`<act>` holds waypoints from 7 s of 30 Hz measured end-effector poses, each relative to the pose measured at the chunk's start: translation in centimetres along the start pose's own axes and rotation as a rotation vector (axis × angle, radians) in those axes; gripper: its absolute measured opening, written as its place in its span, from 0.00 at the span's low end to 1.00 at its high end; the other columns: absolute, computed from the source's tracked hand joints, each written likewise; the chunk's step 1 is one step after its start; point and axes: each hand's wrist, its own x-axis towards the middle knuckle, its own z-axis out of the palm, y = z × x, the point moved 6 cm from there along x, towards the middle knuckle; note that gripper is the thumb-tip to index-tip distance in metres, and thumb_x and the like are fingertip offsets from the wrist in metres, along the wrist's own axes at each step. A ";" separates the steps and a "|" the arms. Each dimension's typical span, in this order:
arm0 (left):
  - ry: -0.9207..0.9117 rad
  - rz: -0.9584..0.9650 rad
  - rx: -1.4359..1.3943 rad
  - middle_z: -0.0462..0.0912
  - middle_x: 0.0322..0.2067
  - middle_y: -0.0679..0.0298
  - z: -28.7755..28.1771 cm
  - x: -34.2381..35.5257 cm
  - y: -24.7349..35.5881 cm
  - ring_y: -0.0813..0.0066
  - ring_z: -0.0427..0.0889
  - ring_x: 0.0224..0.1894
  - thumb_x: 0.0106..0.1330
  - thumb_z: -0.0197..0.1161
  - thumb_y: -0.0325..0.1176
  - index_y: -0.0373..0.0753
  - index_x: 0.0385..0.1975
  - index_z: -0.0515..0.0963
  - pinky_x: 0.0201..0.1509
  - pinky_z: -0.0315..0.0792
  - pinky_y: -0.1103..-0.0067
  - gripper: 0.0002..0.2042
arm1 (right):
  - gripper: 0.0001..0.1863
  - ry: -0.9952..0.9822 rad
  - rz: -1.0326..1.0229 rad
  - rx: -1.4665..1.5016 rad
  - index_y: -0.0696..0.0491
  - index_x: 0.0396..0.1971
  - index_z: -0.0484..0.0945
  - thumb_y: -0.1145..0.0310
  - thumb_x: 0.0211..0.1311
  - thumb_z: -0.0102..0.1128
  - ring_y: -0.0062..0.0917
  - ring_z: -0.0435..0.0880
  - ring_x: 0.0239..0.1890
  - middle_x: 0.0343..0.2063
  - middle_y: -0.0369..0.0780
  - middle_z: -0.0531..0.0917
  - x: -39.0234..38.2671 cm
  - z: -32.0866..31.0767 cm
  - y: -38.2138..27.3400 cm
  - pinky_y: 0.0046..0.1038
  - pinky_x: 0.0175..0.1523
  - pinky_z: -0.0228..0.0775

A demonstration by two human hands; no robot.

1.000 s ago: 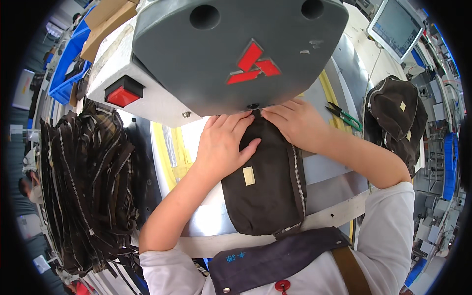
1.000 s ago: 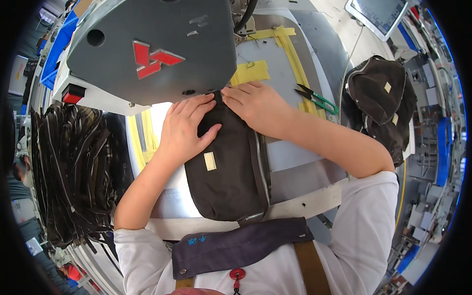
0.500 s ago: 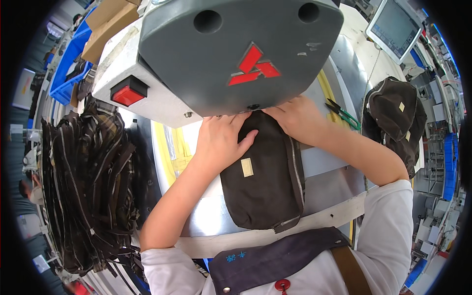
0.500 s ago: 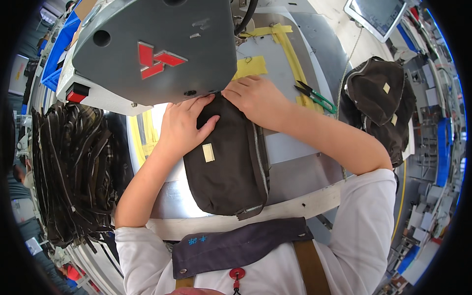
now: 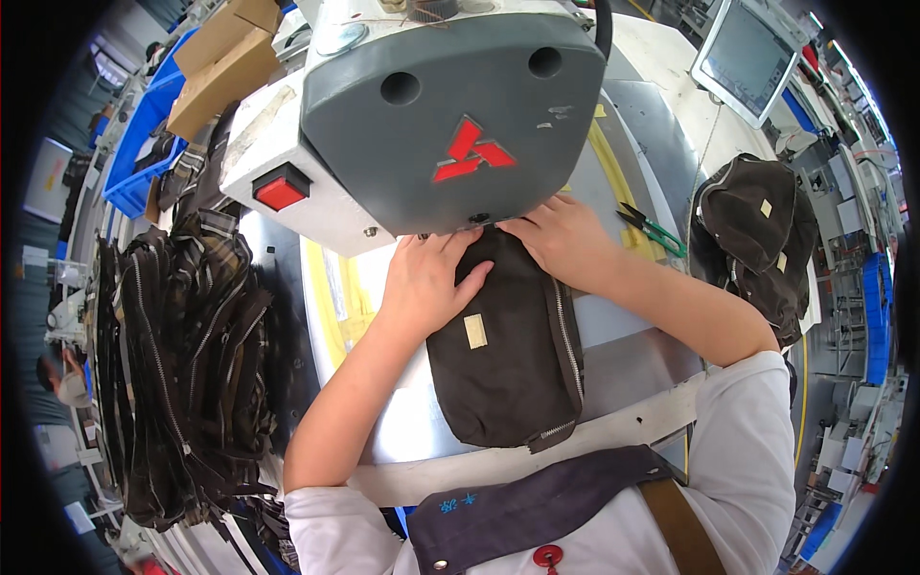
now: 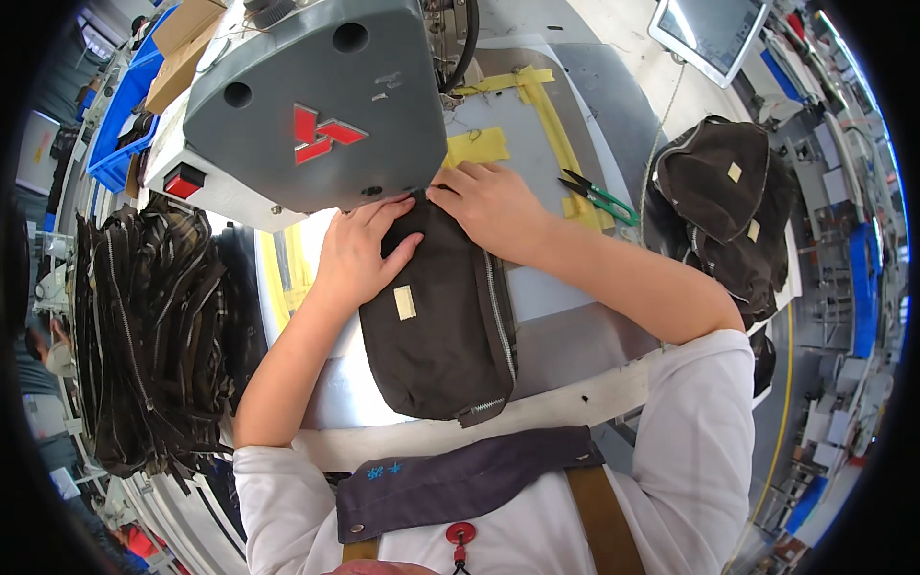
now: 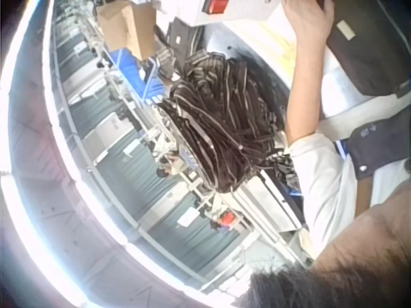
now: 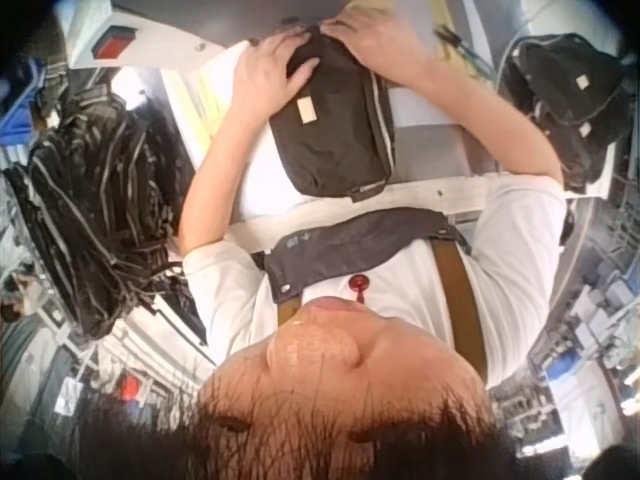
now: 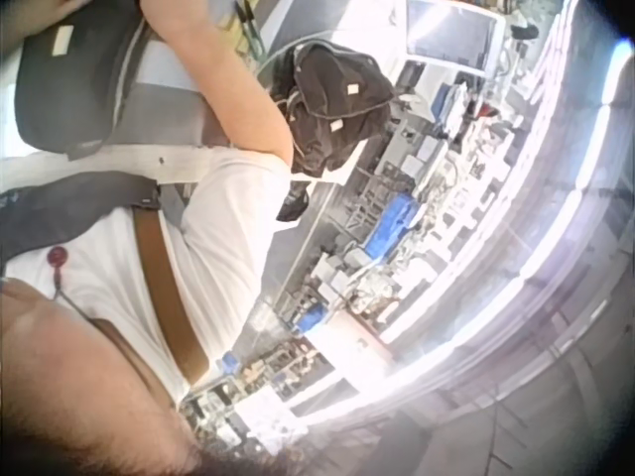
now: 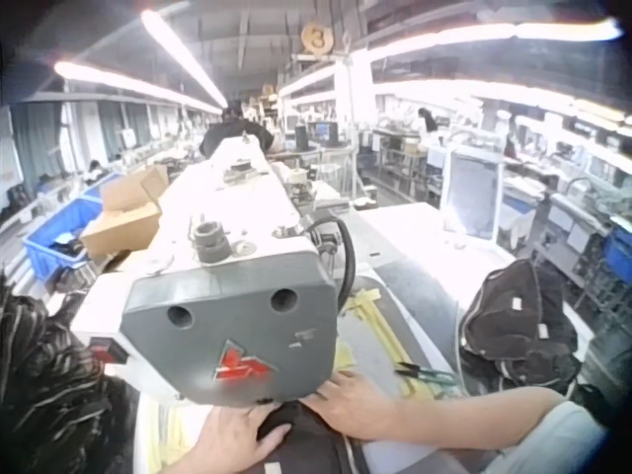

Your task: The person operates an industrial sewing machine to stitch the edges of dark-colored fabric bags. They repeatedly pick up a bag, align the zipper area under the needle, and sew a short seam before moving the finished item aside. The process is repeated for multiple bags in a factory setting.

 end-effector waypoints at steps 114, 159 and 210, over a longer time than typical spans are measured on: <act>0.254 0.014 -0.328 0.78 0.29 0.64 -3.1 -3.8 4.5 0.70 0.81 0.30 0.53 0.69 0.22 0.38 0.30 0.79 0.30 0.75 0.79 0.07 | 0.11 -0.089 0.608 1.064 0.58 0.41 0.79 0.67 0.64 0.59 0.25 0.80 0.40 0.36 0.40 0.83 -1.6 -0.2 -2.1 0.27 0.47 0.70; 0.146 -0.544 -0.961 0.74 0.30 0.72 0.1 -5.0 0.7 0.88 0.69 0.32 0.68 0.56 0.25 0.36 0.34 0.72 0.37 0.64 0.88 0.02 | 0.12 0.146 -0.015 0.306 0.50 0.30 0.79 0.71 0.42 0.69 0.29 0.75 0.44 0.32 0.33 0.79 -0.6 -3.6 -6.1 0.36 0.55 0.66; 0.388 -0.005 -0.176 0.73 0.27 0.64 -3.4 -4.8 3.9 0.67 0.77 0.28 0.34 0.70 0.16 0.40 0.25 0.76 0.25 0.72 0.74 0.16 | 0.11 0.275 -0.036 0.309 0.52 0.29 0.81 0.73 0.41 0.68 0.31 0.77 0.33 0.30 0.35 0.81 -0.5 -5.0 -6.7 0.33 0.40 0.68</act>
